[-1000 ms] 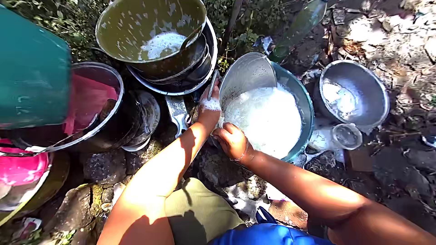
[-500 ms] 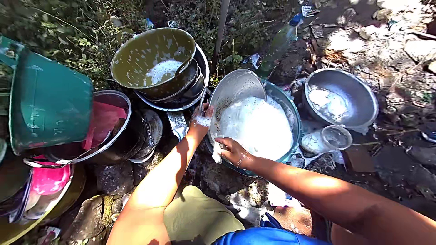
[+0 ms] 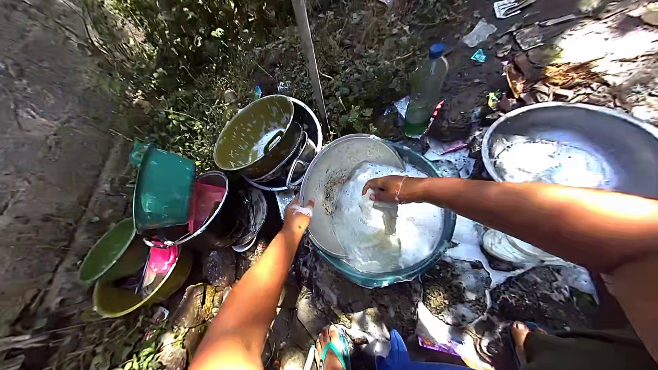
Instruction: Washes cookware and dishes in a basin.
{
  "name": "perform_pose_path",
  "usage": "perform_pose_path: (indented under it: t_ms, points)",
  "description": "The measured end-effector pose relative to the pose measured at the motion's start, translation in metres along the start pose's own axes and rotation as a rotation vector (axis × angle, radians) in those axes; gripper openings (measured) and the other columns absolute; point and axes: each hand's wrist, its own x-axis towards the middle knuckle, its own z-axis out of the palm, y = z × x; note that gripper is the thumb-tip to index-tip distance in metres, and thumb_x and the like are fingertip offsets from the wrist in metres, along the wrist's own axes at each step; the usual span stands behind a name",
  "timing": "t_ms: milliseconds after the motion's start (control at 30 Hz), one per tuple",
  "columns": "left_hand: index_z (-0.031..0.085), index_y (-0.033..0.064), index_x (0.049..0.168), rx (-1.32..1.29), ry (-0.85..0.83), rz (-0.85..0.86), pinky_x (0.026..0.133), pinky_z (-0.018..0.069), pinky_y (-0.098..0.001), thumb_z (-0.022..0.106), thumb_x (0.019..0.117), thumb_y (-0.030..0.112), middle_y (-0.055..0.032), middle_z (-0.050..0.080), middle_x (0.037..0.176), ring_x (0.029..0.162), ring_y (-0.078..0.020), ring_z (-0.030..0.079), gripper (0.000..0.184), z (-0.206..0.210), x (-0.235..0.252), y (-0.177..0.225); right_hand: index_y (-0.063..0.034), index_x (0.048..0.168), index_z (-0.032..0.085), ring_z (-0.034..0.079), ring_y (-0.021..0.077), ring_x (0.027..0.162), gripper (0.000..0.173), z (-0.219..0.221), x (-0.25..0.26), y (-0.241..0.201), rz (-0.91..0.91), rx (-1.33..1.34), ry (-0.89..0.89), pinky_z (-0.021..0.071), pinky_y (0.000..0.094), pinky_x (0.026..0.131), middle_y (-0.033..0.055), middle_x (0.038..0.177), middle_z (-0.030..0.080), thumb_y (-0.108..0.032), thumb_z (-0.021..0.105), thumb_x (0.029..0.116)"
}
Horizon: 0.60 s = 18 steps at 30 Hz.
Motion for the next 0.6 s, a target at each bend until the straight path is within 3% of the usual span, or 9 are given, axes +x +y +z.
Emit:
perform_pose_path:
  t_ms: [100, 167, 267, 333, 400, 600]
  points:
    - [0.056, 0.0018, 0.143, 0.017, 0.249, -0.039, 0.115, 0.0395, -0.0492, 0.051, 0.108, 0.026, -0.0218, 0.061, 0.138, 0.132, -0.0326, 0.056, 0.042, 0.021, -0.007, 0.025, -0.0007, 0.137, 0.059, 0.06, 0.042, 0.122, 0.032, -0.044, 0.012, 0.035, -0.082, 0.135, 0.26, 0.0427, 0.0602, 0.106, 0.0268, 0.13, 0.063, -0.011, 0.053, 0.107]
    - [0.059, 0.0029, 0.141, 0.048, 0.347, -0.074, 0.115, 0.04, -0.0469, 0.053, 0.107, 0.024, -0.0194, 0.064, 0.136, 0.131, -0.0299, 0.058, 0.041, 0.023, -0.022, 0.033, 0.0016, 0.138, 0.056, 0.058, 0.0405, 0.125, 0.033, -0.069, 0.012, 0.04, -0.109, 0.259, 0.383, 0.0425, 0.057, 0.108, 0.0271, 0.134, 0.06, -0.008, 0.049, 0.1079]
    - [0.059, -0.0017, 0.139, 0.15, 0.482, -0.134, 0.116, 0.0383, -0.0477, 0.051, 0.1077, 0.025, -0.0224, 0.063, 0.136, 0.133, -0.0326, 0.056, 0.042, 0.013, -0.052, 0.044, 0.0001, 0.139, 0.054, 0.06, 0.0375, 0.122, 0.033, -0.099, 0.014, 0.049, -0.165, 0.413, 0.537, 0.0439, 0.0554, 0.106, 0.0265, 0.131, 0.061, -0.013, 0.045, 0.1099]
    - [0.06, -0.0064, 0.135, 0.07, 0.635, -0.104, 0.116, 0.0384, -0.046, 0.054, 0.1067, 0.022, -0.0254, 0.063, 0.134, 0.132, -0.0332, 0.057, 0.041, 0.007, -0.074, 0.045, -0.001, 0.138, 0.055, 0.061, 0.0364, 0.121, 0.037, -0.108, 0.02, 0.065, -0.199, 0.447, 0.598, 0.0447, 0.0563, 0.105, 0.0253, 0.13, 0.063, -0.023, 0.043, 0.1111]
    - [0.062, -0.0089, 0.13, -0.018, 0.79, -0.024, 0.113, 0.0427, -0.0412, 0.056, 0.1051, 0.017, -0.0253, 0.065, 0.129, 0.126, -0.0293, 0.061, 0.037, 0.005, -0.088, 0.036, -0.0007, 0.138, 0.056, 0.061, 0.037, 0.121, 0.042, -0.11, 0.024, 0.079, -0.191, 0.454, 0.559, 0.0445, 0.0574, 0.106, 0.0252, 0.13, 0.063, -0.031, 0.044, 0.1109]
    - [0.054, -0.0103, 0.136, -0.355, 1.038, 0.02, 0.105, 0.0482, -0.0313, 0.049, 0.1073, 0.015, -0.023, 0.062, 0.13, 0.118, -0.0173, 0.062, 0.038, 0.004, -0.112, 0.042, -0.0059, 0.149, 0.05, 0.054, 0.0426, 0.133, 0.064, -0.095, 0.042, 0.095, -0.07, 0.338, 0.306, 0.0378, 0.0658, 0.111, 0.0249, 0.142, 0.057, -0.045, 0.063, 0.1008]
